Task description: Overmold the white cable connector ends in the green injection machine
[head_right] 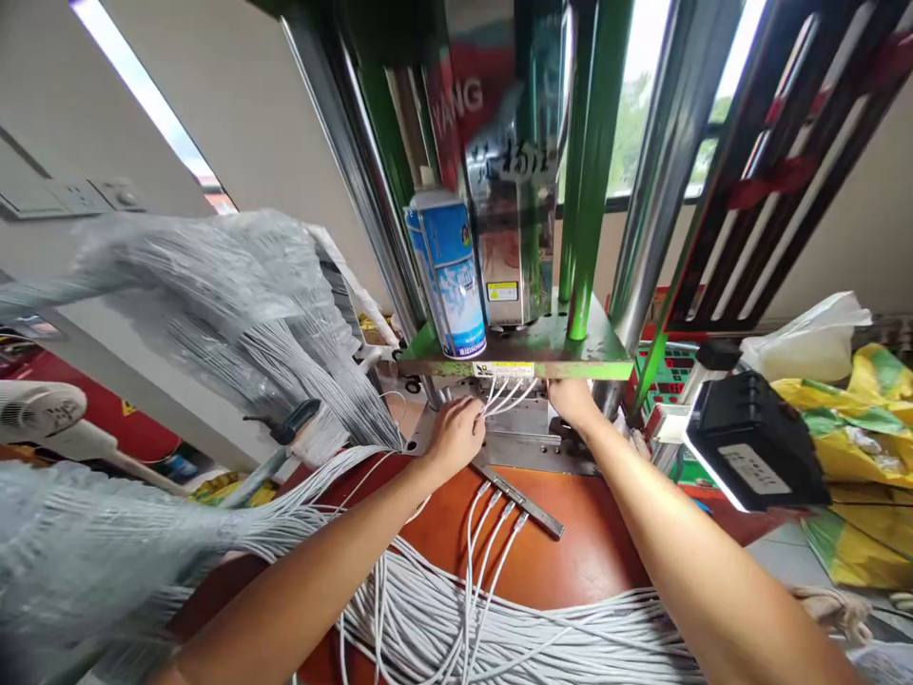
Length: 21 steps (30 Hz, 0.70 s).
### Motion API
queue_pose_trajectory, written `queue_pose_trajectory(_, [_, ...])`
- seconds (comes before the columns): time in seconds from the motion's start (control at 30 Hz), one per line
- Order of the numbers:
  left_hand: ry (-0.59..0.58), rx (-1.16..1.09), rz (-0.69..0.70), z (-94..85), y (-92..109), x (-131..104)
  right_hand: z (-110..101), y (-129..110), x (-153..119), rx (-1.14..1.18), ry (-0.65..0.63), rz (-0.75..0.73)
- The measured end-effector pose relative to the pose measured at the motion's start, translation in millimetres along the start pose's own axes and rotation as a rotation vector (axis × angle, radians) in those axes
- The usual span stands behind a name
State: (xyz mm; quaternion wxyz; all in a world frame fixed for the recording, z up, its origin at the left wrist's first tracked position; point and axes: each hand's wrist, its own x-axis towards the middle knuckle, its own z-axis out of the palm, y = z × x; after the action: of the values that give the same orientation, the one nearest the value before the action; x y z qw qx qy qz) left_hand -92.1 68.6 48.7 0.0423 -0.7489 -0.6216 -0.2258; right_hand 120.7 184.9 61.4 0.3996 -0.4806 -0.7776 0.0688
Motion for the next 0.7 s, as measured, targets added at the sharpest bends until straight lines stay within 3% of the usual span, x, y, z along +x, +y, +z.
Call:
queue_pose_trajectory(0.13, [-0.128,-0.138,0.114,-35.2,9.1,-25.0,-8.7,-0.1,-45.1,-0.006,-0.019,0.028])
queue_pose_trajectory(0.27, [-0.22,-0.142,0.257,-58.6,50.1,-79.6,-15.3,-12.1,-93.6,-0.074,-0.047,0.075])
queue_pose_trajectory(0.37, [-0.172,-0.109,0.536,-72.2,83.1,-125.4,-16.9,-15.3,-117.9,-0.125,-0.07,0.128])
queue_pose_trajectory(0.43, [-0.123,-0.138,0.605,-88.3,91.3,-144.0,-18.9,-10.0,-128.3,-0.121,-0.123,0.126])
queue_pose_trajectory(0.6, [-0.273,-0.2,0.61,-138.4,69.5,-139.3,-31.3,-1.6,-147.5,-0.041,-0.244,0.086])
queue_pose_trajectory(0.7, [-0.24,-0.172,0.672,-142.6,60.5,-128.9,-49.0,-26.5,-161.4,0.07,-0.271,0.091])
